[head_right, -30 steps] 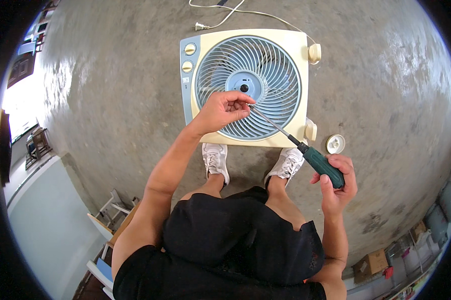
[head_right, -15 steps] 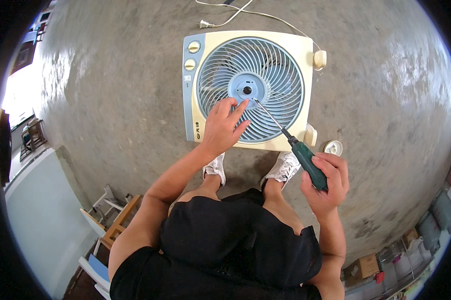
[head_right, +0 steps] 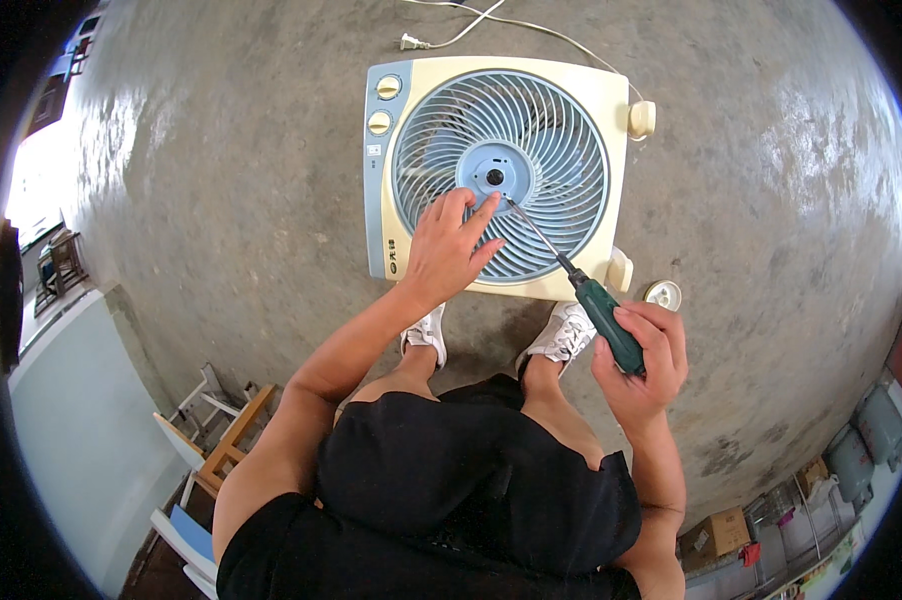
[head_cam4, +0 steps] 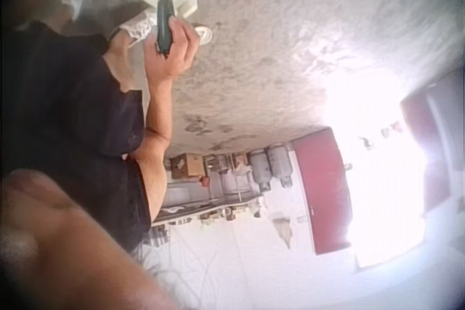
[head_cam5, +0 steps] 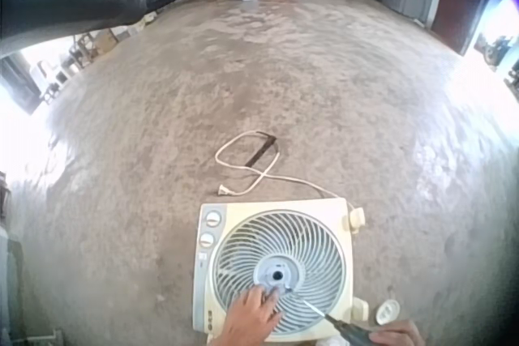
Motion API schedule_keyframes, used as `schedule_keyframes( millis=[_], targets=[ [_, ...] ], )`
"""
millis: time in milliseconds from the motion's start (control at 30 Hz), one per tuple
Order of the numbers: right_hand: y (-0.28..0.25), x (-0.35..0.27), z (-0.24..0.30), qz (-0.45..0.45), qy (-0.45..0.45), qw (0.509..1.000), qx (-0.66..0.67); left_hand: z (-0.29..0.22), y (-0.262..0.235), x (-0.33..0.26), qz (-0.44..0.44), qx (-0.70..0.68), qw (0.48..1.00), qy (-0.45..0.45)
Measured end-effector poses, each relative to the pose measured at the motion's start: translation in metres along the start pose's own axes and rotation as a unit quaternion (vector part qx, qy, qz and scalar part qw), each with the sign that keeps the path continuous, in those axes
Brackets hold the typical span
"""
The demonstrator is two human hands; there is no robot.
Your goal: The person assembles a box fan by placing the front grille onto the fan housing, fastening the center with a screw using a screwdriver, and snapping on the central cap before standing the fan upright.
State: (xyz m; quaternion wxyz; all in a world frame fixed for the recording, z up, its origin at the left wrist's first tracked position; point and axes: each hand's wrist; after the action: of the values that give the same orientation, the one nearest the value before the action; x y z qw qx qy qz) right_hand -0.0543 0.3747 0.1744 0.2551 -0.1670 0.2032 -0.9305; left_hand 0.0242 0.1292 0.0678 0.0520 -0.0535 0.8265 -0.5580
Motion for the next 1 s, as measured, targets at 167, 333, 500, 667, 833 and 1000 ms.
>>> schedule_keyframes(
  millis=[167, 333, 500, 667, 833, 1000],
  targets=[
    [0.002, 0.002, 0.000, -0.001, -0.008, 1.000, -0.002, 0.001, 0.000, 0.001, 0.006, 0.001, 1.000, -0.002],
    [0.004, 0.003, 0.001, 0.004, -0.008, 1.000, -0.005, 0.000, 0.000, 0.002, -0.011, -0.004, 1.000, 0.001],
    [0.004, 0.005, 0.003, 0.014, -0.014, 1.000, -0.009, 0.001, 0.002, 0.003, -0.019, -0.006, 1.000, 0.001],
    [0.007, 0.014, 0.007, 0.025, -0.043, 0.999, -0.003, 0.000, 0.003, 0.003, -0.024, -0.004, 1.000, 0.000],
    [0.004, 0.029, 0.013, 0.106, -0.110, 0.988, -0.027, 0.001, 0.003, 0.002, -0.025, -0.015, 1.000, 0.001],
    [0.001, 0.043, 0.013, 0.140, -0.155, 0.977, -0.032, 0.002, 0.001, 0.005, -0.026, -0.017, 1.000, 0.006]
  ],
)
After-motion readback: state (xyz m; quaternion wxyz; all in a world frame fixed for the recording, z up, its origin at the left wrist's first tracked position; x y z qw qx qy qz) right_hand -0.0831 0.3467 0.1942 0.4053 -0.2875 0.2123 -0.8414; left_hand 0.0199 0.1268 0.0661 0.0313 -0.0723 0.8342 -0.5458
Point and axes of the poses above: each hand's wrist, its own x-axis towards the middle knuckle, its own y-axis out of the palm, z = x × y, and after that the axes turned 12 degrees about x, right-handed
